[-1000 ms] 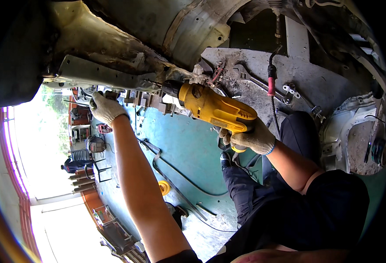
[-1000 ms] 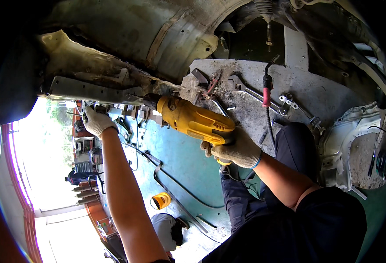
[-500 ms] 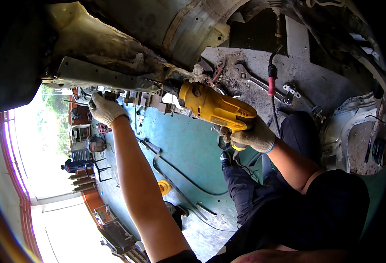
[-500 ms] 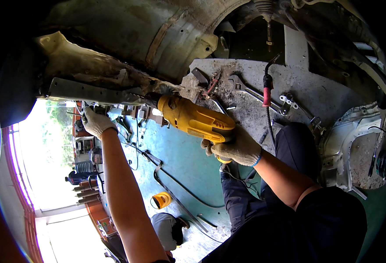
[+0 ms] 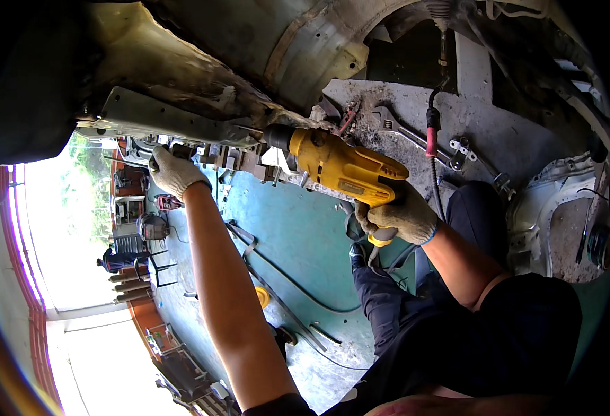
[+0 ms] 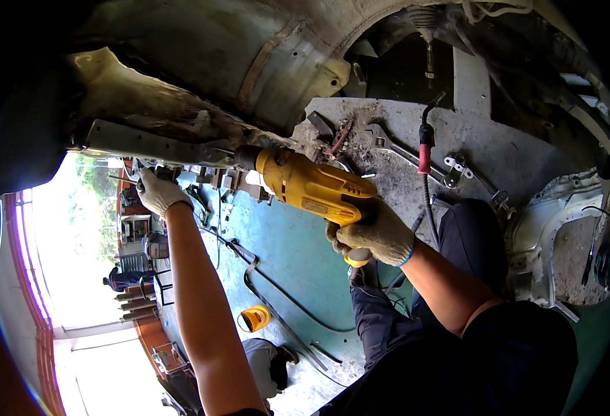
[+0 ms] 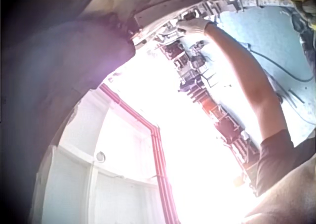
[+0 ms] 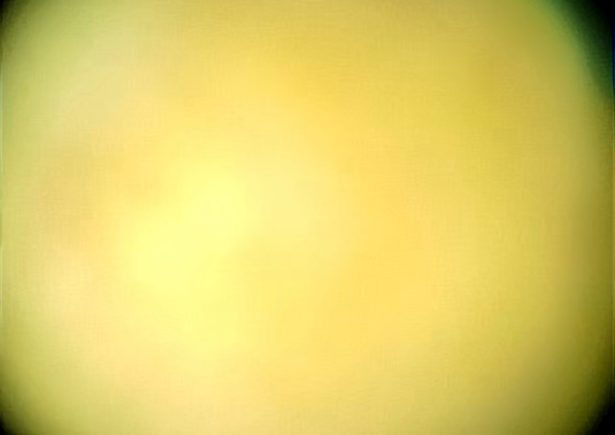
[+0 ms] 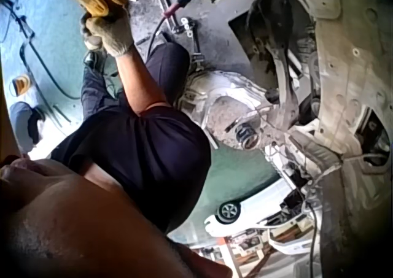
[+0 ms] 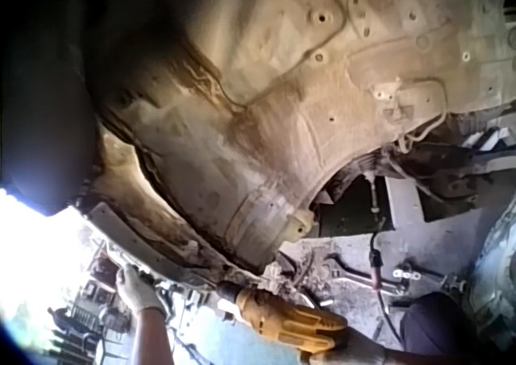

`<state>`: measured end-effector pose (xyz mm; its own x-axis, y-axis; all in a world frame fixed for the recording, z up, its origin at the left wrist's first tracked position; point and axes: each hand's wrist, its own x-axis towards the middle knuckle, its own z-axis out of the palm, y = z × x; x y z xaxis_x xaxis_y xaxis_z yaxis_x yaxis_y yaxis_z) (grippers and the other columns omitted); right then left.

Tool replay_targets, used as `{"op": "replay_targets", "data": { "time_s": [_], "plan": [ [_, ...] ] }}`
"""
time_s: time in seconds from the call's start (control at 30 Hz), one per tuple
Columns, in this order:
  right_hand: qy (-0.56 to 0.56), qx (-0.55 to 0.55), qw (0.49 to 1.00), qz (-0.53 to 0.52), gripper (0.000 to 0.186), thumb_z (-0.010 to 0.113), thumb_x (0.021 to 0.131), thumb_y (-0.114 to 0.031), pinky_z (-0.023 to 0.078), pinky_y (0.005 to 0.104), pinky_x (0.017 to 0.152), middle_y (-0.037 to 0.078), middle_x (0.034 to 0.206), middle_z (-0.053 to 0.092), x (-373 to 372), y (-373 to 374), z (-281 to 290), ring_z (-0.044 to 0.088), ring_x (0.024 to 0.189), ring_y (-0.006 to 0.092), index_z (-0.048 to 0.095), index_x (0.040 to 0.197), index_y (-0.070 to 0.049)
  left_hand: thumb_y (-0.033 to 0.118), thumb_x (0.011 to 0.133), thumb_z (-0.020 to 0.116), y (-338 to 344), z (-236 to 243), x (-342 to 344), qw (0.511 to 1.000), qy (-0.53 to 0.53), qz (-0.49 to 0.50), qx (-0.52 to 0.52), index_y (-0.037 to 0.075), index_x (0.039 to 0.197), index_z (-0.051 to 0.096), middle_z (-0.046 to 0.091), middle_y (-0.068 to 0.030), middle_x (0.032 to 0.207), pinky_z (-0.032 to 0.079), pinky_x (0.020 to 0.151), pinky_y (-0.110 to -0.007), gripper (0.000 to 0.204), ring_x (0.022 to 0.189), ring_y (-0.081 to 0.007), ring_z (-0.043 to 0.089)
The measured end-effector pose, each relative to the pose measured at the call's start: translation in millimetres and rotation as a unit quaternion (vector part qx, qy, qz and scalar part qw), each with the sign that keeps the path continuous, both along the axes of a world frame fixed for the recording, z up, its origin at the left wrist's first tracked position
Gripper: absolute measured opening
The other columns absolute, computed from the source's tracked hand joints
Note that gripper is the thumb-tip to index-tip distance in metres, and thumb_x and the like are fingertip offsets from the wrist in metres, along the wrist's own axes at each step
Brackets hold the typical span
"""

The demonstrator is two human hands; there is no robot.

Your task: The person files a car body panel, then welds the same area with a welding torch. They then use a drill to make holes in the panel and a hammer to shape the metal. The work is performed in a workshop with tools and car parts visible.

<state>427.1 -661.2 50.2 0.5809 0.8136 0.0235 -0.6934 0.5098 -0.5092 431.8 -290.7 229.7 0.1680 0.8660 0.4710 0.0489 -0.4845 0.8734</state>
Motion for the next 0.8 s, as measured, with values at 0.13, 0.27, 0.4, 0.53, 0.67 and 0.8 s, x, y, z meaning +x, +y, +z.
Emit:
{"op": "replay_targets", "data": {
  "time_s": [0.13, 0.27, 0.4, 0.53, 0.67, 0.8],
  "plan": [
    [-0.018, -0.019, 1.0, 0.008, 0.045, 0.064, 0.08, 0.004, 0.054, 0.032, 0.067, 0.009, 0.091, 0.069, 4.1, -4.7, 6.4, 0.063, 0.074, 0.0161, 0.062, 0.125, -0.001, 0.033, 0.094, 0.059, -3.6, -0.2, -0.6, 1.0, -0.014, -0.006, 0.005, -0.01, 0.106, 0.062, 0.068, -0.0189, 0.097, 0.057, 0.065, -0.039, 0.045, 0.075, -0.0263, 0.068],
    [-0.032, -0.029, 0.999, 0.016, 0.045, 0.063, 0.081, 0.004, 0.054, 0.0315, 0.068, 0.009, 0.093, 0.069, 4.2, -6.4, 11.0, 0.063, 0.075, 0.0158, 0.062, 0.126, -0.001, 0.035, 0.095, 0.058, -3.5, -0.2, 0.1, 1.0, -0.027, -0.012, -0.008, -0.008, 0.107, 0.063, 0.069, -0.0184, 0.096, 0.059, 0.065, -0.039, 0.045, 0.075, -0.0256, 0.069],
    [-0.039, -0.052, 0.998, 0.0, 0.044, 0.063, 0.082, 0.005, 0.055, 0.0309, 0.069, 0.008, 0.093, 0.069, 1.4, -6.3, 12.9, 0.064, 0.076, 0.0151, 0.062, 0.125, -0.001, 0.034, 0.096, 0.056, -1.9, 0.7, 0.3, 0.999, -0.02, -0.015, -0.021, -0.005, 0.107, 0.062, 0.07, -0.0173, 0.095, 0.059, 0.062, -0.037, 0.041, 0.072, -0.0243, 0.07],
    [-0.055, -0.066, 0.996, -0.021, 0.041, 0.064, 0.083, 0.005, 0.055, 0.0304, 0.071, 0.006, 0.092, 0.069, -3.8, -4.8, 14.9, 0.065, 0.077, 0.0138, 0.062, 0.124, -0.002, 0.03, 0.096, 0.058, -4.4, 2.2, -0.7, 0.998, -0.04, -0.037, -0.037, -0.001, 0.107, 0.061, 0.07, -0.0148, 0.09, 0.059, 0.06, -0.035, 0.034, 0.069, -0.0229, 0.07],
    [-0.078, -0.125, 0.989, -0.025, 0.037, 0.065, 0.084, 0.003, 0.055, 0.0285, 0.069, 0.004, 0.092, 0.07, -7.5, -5.3, 19.8, 0.065, 0.075, 0.0114, 0.064, 0.121, -0.003, 0.026, 0.096, 0.06, -8.3, 4.2, -0.6, 0.996, -0.056, -0.046, -0.046, -0.001, 0.108, 0.059, 0.07, -0.0133, 0.089, 0.059, 0.058, -0.034, 0.029, 0.068, -0.0221, 0.069],
    [-0.12, -0.211, 0.97, -0.004, 0.041, 0.068, 0.086, 0.001, 0.056, 0.0308, 0.076, 0.006, 0.099, 0.072, -6.7, -9.1, 24.8, 0.067, 0.085, 0.0121, 0.063, 0.126, -0.003, 0.027, 0.098, 0.059, -8.3, 3.9, 1.2, 0.993, -0.083, -0.058, -0.058, -0.002, 0.111, 0.058, 0.069, -0.0139, 0.089, 0.059, 0.058, -0.033, 0.032, 0.069, -0.0219, 0.07]
  ]
}}
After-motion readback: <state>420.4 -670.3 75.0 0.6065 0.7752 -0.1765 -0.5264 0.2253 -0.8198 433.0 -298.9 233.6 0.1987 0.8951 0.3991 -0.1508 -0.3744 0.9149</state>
